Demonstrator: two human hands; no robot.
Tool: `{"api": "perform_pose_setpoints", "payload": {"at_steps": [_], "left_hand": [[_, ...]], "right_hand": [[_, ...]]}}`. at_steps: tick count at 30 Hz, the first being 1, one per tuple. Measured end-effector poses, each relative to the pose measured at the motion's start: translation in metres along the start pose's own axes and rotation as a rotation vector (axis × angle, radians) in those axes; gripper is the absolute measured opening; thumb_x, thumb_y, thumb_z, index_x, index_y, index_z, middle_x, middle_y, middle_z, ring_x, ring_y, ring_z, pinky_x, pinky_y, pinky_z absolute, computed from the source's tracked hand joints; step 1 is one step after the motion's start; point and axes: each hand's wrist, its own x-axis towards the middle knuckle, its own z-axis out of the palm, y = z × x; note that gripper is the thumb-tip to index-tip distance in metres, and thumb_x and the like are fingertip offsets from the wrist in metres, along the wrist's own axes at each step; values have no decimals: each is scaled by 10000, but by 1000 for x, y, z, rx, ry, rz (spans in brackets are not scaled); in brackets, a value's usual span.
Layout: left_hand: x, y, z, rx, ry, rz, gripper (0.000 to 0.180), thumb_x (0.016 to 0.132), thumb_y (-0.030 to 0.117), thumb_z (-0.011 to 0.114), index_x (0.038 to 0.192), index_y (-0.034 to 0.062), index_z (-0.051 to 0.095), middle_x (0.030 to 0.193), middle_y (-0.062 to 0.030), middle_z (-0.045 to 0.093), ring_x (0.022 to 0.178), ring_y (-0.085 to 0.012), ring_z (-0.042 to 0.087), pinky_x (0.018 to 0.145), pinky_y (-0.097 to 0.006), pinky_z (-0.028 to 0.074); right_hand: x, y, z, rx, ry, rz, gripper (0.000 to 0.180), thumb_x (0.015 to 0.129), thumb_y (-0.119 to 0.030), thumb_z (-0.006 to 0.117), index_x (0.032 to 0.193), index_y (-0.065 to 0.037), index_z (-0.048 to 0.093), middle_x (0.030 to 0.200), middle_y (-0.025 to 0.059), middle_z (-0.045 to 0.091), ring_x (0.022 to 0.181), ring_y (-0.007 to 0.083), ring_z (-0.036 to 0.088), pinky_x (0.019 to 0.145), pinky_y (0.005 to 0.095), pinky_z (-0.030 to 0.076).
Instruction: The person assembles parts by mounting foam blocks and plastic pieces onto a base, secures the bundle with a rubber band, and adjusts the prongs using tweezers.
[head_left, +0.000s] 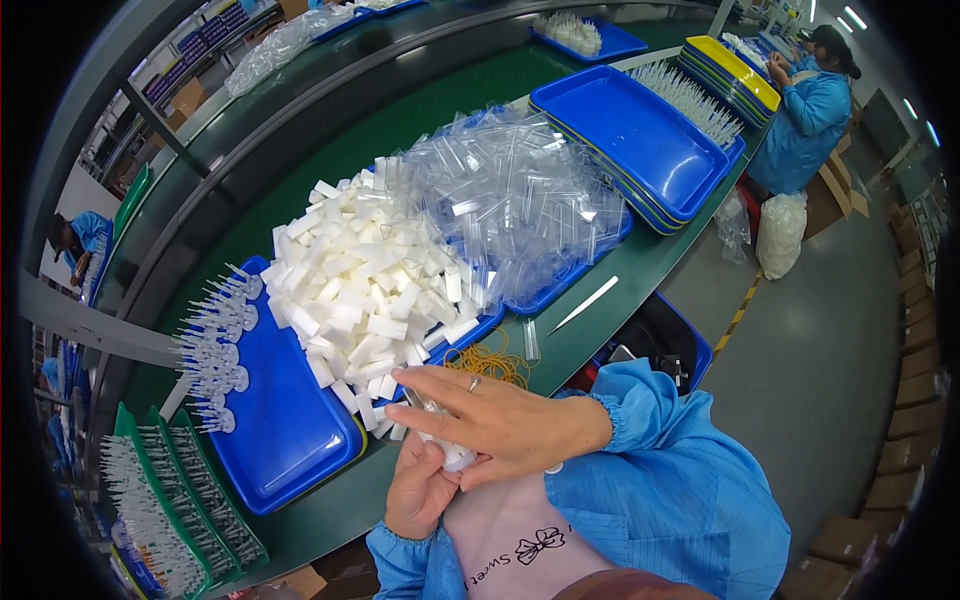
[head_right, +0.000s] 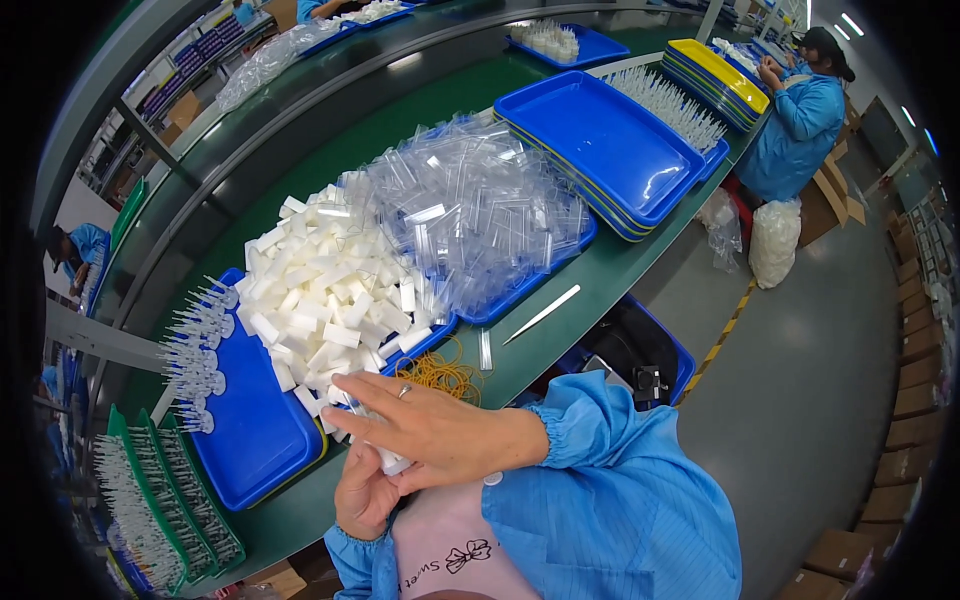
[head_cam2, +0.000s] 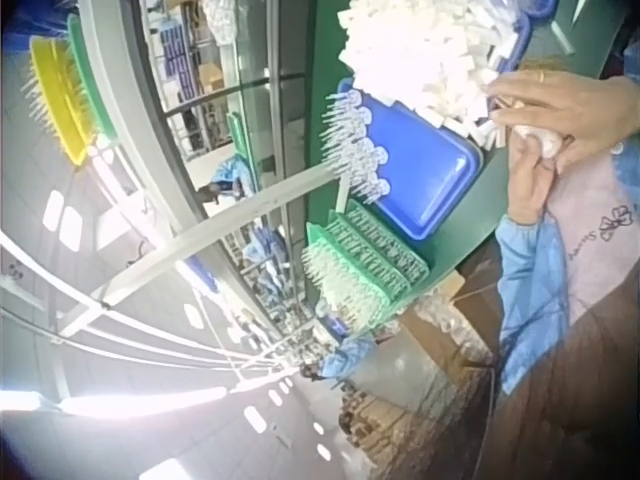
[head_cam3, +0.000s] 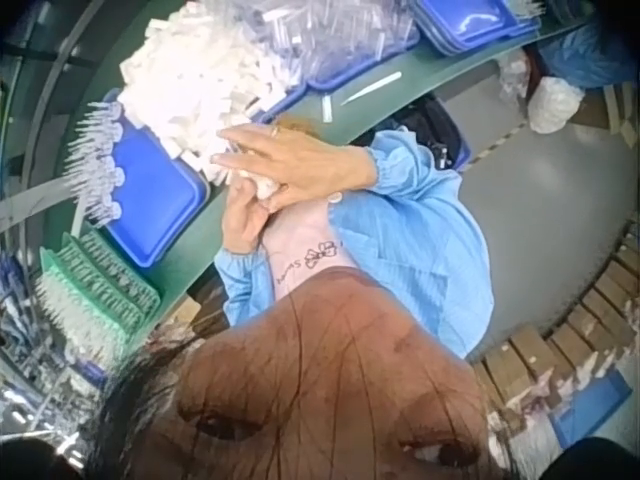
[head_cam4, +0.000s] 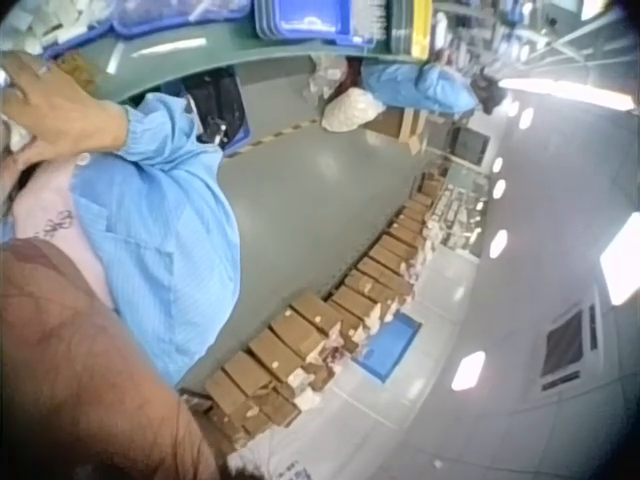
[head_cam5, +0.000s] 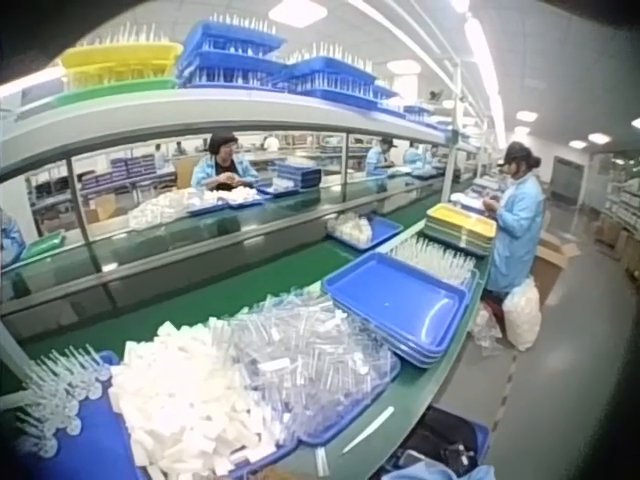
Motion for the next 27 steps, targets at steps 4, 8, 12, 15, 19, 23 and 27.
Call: {"api": "perform_pose_setpoints", "payload": {"at_steps": [4,8,12,15,19,23,27], "left_hand": [[0,-1,-2,24,-7,6,646,871,232,638,1375,34,285,1303,-145,469,1187,-283,497,942,-421,467],[0,-3,-5,-45,-28,42,655,852,217,659,1383,67,307,1328,-105,461,1225,-260,456,990,-417,415],[-2,-6,-9,-222,8,63,687,838,182,673,1389,66,278,1305,-78,461,1213,-240,460,995,-420,403],[-4,-9,-21,-232,9,70,678,824,141,673,1381,80,291,1308,-66,457,1218,-238,456,987,-413,413],[-9,-9,-29,-235,-2,98,663,819,105,655,1376,86,296,1307,-75,446,1220,-245,457,969,-399,437],[-13,-7,-22,-227,84,53,604,848,168,638,1364,97,331,1295,-84,446,1206,-242,475,919,-367,482],[-19,-12,-30,-164,22,21,599,924,260,503,1438,101,239,1440,-70,316,1322,-229,344,1038,-393,382]], "right_hand": [[0,5,6,-50,-4,20,892,674,-198,734,1417,-38,267,1367,279,307,1266,434,338,1051,491,310],[3,7,9,-16,50,-1,813,691,-209,716,1389,-47,333,1304,233,390,1182,405,432,1024,477,352],[7,7,13,-59,61,-25,782,686,-192,698,1374,-63,350,1234,208,439,1131,383,448,994,458,367],[9,7,17,-118,98,-98,754,676,-203,702,1348,-68,389,1191,182,470,1104,346,471,1003,449,368],[10,6,24,-123,111,-153,608,723,-235,669,1286,-78,498,1159,163,530,1072,319,518,991,466,404],[10,2,35,-170,91,-198,573,717,-232,674,1253,-85,535,1147,158,539,1059,308,525,975,464,425],[12,-3,33,-204,50,-195,574,699,-228,705,1237,-91,559,1154,156,541,1046,308,540,962,460,436]]}}
